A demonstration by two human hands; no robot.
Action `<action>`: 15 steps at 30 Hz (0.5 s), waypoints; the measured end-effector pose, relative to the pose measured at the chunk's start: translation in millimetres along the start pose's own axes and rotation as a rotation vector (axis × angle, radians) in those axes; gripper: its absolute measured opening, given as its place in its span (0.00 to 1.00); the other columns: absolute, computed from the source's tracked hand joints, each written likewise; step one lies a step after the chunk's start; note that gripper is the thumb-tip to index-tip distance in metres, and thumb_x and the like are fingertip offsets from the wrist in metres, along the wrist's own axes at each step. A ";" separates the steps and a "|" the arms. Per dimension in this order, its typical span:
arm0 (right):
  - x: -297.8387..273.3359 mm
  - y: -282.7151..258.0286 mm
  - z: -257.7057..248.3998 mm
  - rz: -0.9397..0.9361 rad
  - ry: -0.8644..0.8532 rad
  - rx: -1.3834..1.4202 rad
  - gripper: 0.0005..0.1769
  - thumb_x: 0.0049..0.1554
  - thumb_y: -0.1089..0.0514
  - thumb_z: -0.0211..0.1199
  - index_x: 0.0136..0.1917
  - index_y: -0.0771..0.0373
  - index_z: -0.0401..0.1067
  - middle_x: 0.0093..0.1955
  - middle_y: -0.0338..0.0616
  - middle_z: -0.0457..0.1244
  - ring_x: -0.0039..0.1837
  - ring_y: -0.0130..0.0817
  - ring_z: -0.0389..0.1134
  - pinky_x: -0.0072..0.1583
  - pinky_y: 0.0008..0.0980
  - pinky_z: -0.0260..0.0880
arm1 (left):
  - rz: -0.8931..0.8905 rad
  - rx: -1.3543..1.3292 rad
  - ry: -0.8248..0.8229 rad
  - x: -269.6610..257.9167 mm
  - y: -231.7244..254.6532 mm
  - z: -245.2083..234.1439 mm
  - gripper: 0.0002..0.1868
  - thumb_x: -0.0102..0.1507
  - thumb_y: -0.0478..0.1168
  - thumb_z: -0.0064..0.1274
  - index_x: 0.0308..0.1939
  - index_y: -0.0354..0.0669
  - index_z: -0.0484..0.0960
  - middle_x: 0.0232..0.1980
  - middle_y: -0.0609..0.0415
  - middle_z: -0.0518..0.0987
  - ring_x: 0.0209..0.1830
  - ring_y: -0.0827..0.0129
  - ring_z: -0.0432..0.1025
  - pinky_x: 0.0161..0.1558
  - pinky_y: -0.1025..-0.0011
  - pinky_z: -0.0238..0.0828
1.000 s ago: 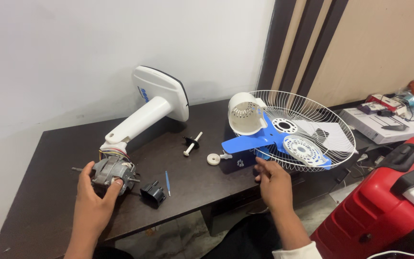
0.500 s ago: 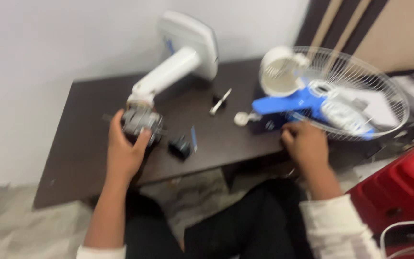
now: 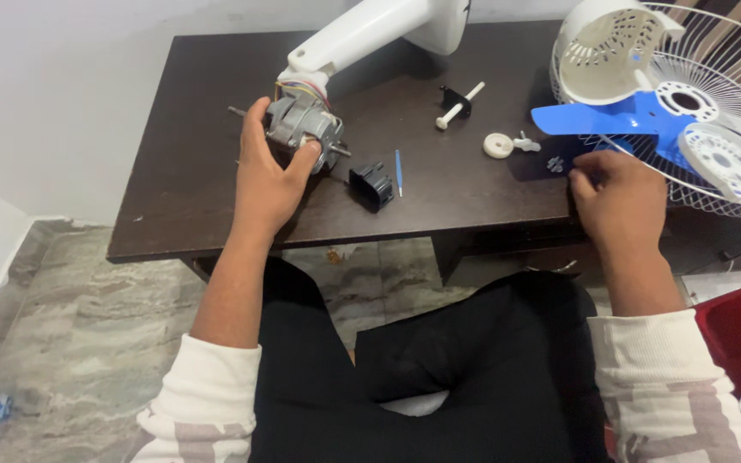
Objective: The person sits on the floor and works on a disassembled electric fan motor, using a screwdriver to adjust internal components and wires. They handle the motor housing and a small black plastic part, then continue tightening screws on the motor.
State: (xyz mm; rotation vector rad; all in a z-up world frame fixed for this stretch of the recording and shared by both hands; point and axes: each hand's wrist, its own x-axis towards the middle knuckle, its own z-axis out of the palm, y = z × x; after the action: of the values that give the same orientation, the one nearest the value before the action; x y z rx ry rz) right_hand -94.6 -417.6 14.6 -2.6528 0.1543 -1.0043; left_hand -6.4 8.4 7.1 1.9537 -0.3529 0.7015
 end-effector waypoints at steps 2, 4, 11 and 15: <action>-2.6 -1.3 1.5 0.054 0.019 0.048 0.10 0.59 0.55 0.73 0.53 0.58 0.82 0.42 0.47 0.70 0.42 0.40 0.71 0.49 0.38 0.70 | 0.015 -0.010 0.005 0.7 0.7 0.2 0.43 0.63 0.48 0.62 0.76 0.36 0.58 0.75 0.34 0.66 0.76 0.46 0.64 0.73 0.57 0.61; -4.0 -0.7 2.8 0.013 0.057 0.040 0.09 0.59 0.56 0.74 0.53 0.59 0.82 0.41 0.47 0.70 0.40 0.39 0.69 0.47 0.37 0.69 | -0.002 -0.018 -0.008 0.1 1.4 -0.5 0.43 0.63 0.48 0.62 0.76 0.36 0.58 0.75 0.35 0.65 0.76 0.46 0.63 0.73 0.57 0.60; -4.4 2.3 10.4 -0.013 0.099 0.030 0.06 0.60 0.56 0.74 0.49 0.58 0.83 0.40 0.46 0.69 0.40 0.38 0.69 0.48 0.35 0.69 | -0.004 0.000 -0.023 -0.8 3.3 -1.6 0.43 0.64 0.48 0.61 0.76 0.37 0.57 0.76 0.35 0.65 0.76 0.46 0.62 0.73 0.55 0.58; -4.5 4.4 12.1 0.007 0.103 0.056 0.06 0.57 0.57 0.74 0.49 0.58 0.83 0.40 0.44 0.69 0.39 0.38 0.68 0.47 0.36 0.68 | -0.005 -0.009 -0.013 0.9 4.5 -1.1 0.43 0.63 0.48 0.62 0.76 0.37 0.58 0.75 0.35 0.65 0.76 0.46 0.63 0.73 0.56 0.60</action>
State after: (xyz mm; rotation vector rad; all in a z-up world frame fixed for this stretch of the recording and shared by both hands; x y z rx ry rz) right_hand -89.9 -418.1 1.8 -2.5497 0.1551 -1.1267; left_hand -8.3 7.3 11.2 1.9509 -0.3581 0.6830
